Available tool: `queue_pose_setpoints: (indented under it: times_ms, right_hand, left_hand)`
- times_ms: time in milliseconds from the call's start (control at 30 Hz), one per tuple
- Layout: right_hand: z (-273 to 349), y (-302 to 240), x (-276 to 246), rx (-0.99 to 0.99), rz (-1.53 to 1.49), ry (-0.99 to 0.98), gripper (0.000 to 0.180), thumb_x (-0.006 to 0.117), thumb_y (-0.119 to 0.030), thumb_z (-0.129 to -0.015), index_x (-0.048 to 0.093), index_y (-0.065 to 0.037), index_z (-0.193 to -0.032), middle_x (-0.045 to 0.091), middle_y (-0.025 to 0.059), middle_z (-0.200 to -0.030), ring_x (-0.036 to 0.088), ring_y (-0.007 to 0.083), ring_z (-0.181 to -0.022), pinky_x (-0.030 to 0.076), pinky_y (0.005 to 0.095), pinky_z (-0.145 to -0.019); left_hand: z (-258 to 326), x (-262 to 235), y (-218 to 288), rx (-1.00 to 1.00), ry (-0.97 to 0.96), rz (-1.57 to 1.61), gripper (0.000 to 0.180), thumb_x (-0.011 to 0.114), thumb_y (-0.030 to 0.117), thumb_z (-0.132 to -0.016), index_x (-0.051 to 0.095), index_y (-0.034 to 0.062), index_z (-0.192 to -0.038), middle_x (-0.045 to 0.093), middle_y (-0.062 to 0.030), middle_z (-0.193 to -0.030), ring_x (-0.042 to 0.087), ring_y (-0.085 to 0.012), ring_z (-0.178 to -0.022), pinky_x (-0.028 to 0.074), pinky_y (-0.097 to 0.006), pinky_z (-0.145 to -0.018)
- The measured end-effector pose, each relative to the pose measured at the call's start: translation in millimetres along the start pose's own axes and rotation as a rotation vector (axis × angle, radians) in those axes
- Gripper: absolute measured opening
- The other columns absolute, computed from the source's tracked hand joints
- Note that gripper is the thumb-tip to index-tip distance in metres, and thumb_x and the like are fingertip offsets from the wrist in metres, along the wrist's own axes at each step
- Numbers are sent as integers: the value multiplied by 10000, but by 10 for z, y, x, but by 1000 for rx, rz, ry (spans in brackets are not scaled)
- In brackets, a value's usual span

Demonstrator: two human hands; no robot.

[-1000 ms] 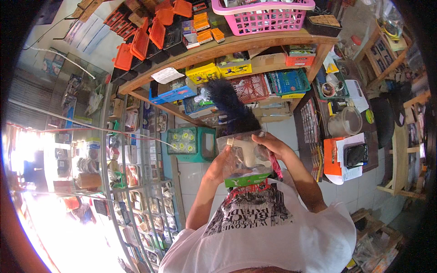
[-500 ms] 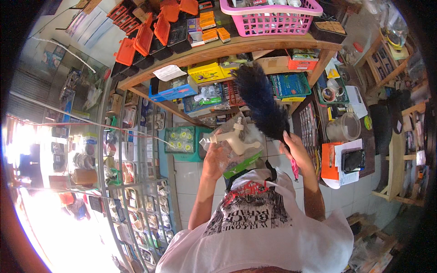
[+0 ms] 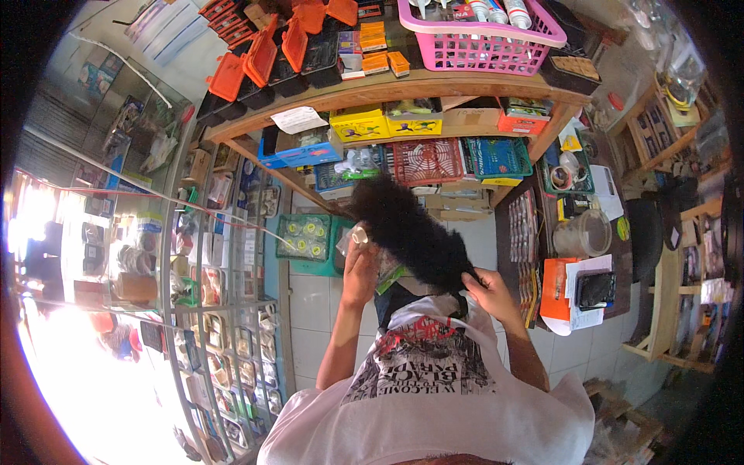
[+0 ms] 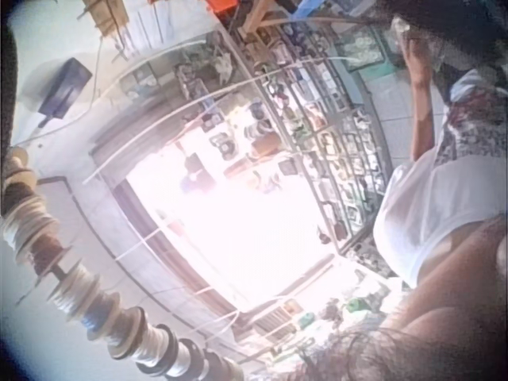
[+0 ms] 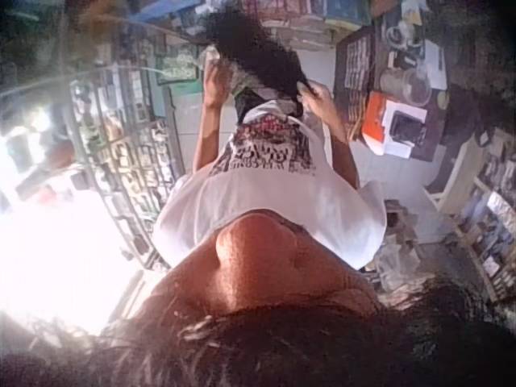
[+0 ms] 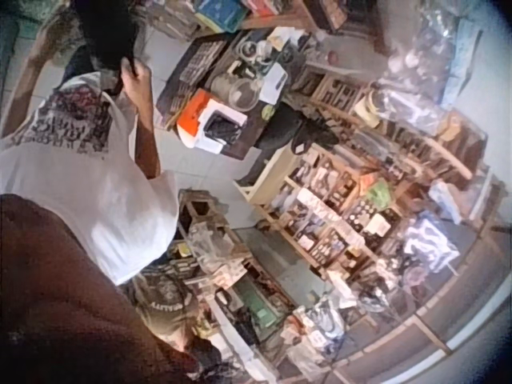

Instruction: The person cleans a packaged item and its shelf space using a duster.

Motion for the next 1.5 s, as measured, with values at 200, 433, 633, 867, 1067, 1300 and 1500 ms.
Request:
queue_pose_setpoints:
  times_ms: [200, 433, 633, 867, 1067, 1300, 1500]
  right_hand:
    - [-18, -68, 1, -46, 117, -59, 327, 613, -270, -1002, 622, -7, -807, 480, -72, -664, 410, 50, -632, 342, 253, -551]
    - [-5, -217, -51, -112, 114, -80, 347, 639, -263, -981, 612, 2, -758, 473, -71, -644, 398, 45, -628, 329, 260, -538]
    - [-28, -195, -152, -98, 124, 31, 348, 669, -246, -954, 601, 30, -753, 453, -59, -616, 383, 48, -616, 320, 278, -513]
    - [25, -350, -232, -186, 228, 10, 337, 678, -230, -942, 590, 31, -748, 430, -34, -588, 380, 52, -604, 317, 293, -506]
    - [24, -472, -182, -326, 202, -59, 427, 673, -272, -957, 505, -55, -630, 431, -65, -564, 370, 33, -560, 301, 276, -486]
    - [3, -381, -244, -160, 214, -43, 309, 693, -236, -932, 657, 40, -799, 499, -33, -600, 420, 47, -604, 359, 283, -512]
    - [-74, -255, -290, -84, 103, 39, 302, 696, -236, -935, 659, 18, -777, 502, -55, -602, 426, 43, -590, 352, 274, -495]
  left_hand:
    - [21, 147, 186, 177, -27, -729, 474, 442, 84, -1012, 405, 61, -1484, 437, -48, -1472, 440, -199, -1331, 361, -329, -1122]
    - [27, 131, 264, 297, -116, -838, 512, 506, 167, -1010, 388, -9, -1476, 467, -102, -1452, 452, -226, -1316, 330, -390, -1146]
    - [137, 396, 461, 354, -69, -795, 485, 456, 123, -1038, 365, 42, -1508, 366, -113, -1541, 411, -265, -1370, 330, -451, -1149]
    - [149, 738, 646, 346, -20, -821, 480, 499, 15, -977, 418, -32, -1448, 445, -128, -1494, 454, -264, -1339, 299, -353, -1143]
    - [217, 633, 602, 537, -143, -979, 467, 505, 44, -981, 429, -35, -1435, 475, -163, -1472, 464, -273, -1336, 319, -365, -1134]
    - [212, 480, 590, 439, -63, -972, 425, 465, 55, -1002, 452, -50, -1414, 464, -155, -1491, 433, -258, -1363, 336, -379, -1125]
    - [243, 646, 654, 400, -53, -767, 476, 511, 94, -1002, 415, 33, -1463, 462, -110, -1461, 463, -219, -1304, 399, -377, -1084]
Point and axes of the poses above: each hand's wrist, its own z-axis away from the middle knuckle, its own x-axis out of the palm, y = z × x, the point moved 7 cm from there along -z, towards the middle knuckle
